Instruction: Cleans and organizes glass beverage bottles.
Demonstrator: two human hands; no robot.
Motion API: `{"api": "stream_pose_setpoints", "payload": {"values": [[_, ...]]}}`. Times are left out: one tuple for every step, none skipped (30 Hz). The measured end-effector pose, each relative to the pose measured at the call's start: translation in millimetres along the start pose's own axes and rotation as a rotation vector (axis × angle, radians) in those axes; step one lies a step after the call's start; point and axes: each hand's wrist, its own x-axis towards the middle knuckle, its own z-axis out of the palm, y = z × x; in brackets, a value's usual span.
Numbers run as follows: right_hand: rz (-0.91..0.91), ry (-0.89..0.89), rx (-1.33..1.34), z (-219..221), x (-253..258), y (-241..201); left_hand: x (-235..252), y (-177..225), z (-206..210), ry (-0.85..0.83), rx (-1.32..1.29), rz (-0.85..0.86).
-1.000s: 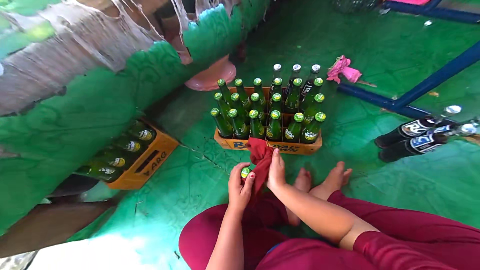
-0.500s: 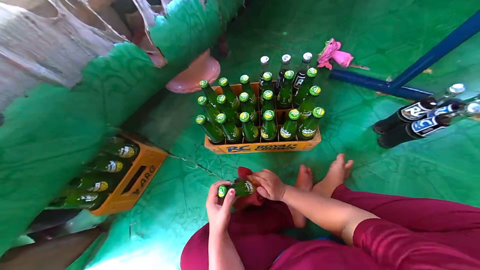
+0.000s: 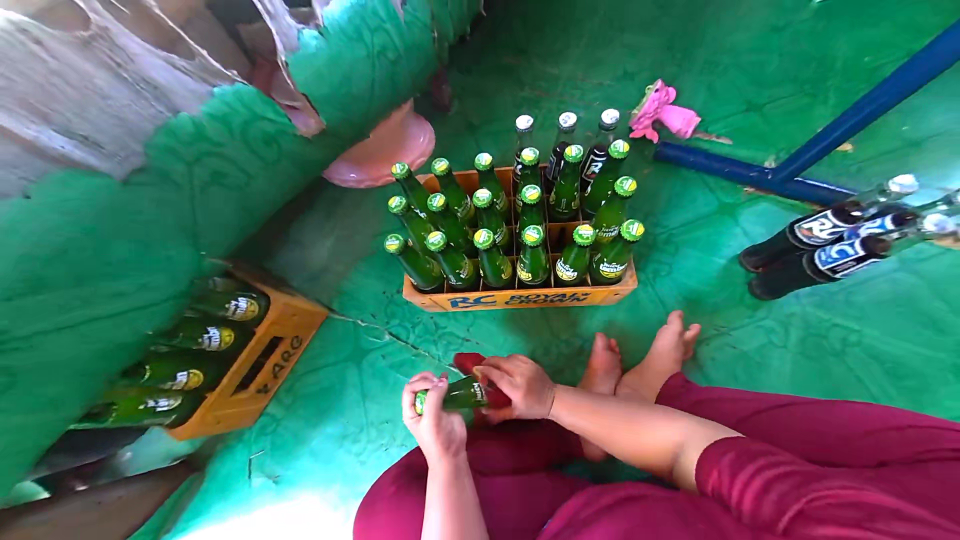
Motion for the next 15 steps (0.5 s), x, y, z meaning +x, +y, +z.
{"api": "stream_pose_setpoints", "payload": {"values": [[0.113, -0.095, 0.011, -4.0, -11.0, 4.1, 1.6, 1.2, -3.0, 0.051, -0.061, -0.070], [0.206, -0.166, 0.015, -6.9, -18.9, 9.4, 2.9, 1.6, -5.1, 0.078, -0.100, -0.103], [0.268, -0.229, 0.026, -10.5, -21.0, 13.4, 3.7, 0.4, -6.1, 0.078, -0.125, -0.105], [0.301, -0.272, 0.039, -14.2, -21.3, 16.1, 2.2, -0.9, -5.5, 0.066, -0.148, -0.096], [0.342, -0.324, 0.071, -18.0, -22.3, 16.1, -1.9, -0.8, -4.7, 0.056, -0.159, -0.086], [0.384, -0.368, 0.109, -20.3, -23.8, 16.7, -6.0, 0.1, -3.8, 0.047, -0.164, -0.075], [0.433, -0.395, 0.161, -22.9, -23.1, 18.9, -8.1, 1.5, -2.1, 0.040, -0.177, -0.060], [0.493, -0.393, 0.232, -25.3, -21.3, 21.6, -9.0, 4.2, -0.9, 0.021, -0.196, -0.037], [0.564, -0.355, 0.326, -27.6, -20.4, 23.7, -9.3, 8.4, -0.6, -0.008, -0.218, -0.010], [0.626, -0.291, 0.431, -30.7, -19.8, 23.6, -8.9, 13.7, -1.2, -0.041, -0.247, 0.021], [0.686, -0.218, 0.530, -34.2, -18.1, 20.6, -8.5, 20.2, -1.4, -0.075, -0.278, 0.050], [0.760, -0.144, 0.620, -37.9, -13.4, 14.2, -8.0, 27.7, -1.1, -0.123, -0.309, 0.079], [0.831, -0.069, 0.697, -41.0, -6.4, 7.4, -8.0, 35.9, 1.2, -0.183, -0.326, 0.113], [0.909, -0.021, 0.771, -44.7, 2.0, 1.6, -8.5, 43.7, 5.5, -0.260, -0.333, 0.159], [1.009, -0.006, 0.855, -49.2, 10.4, -3.8, -10.0, 50.6, 10.9, -0.344, -0.326, 0.219]]}}
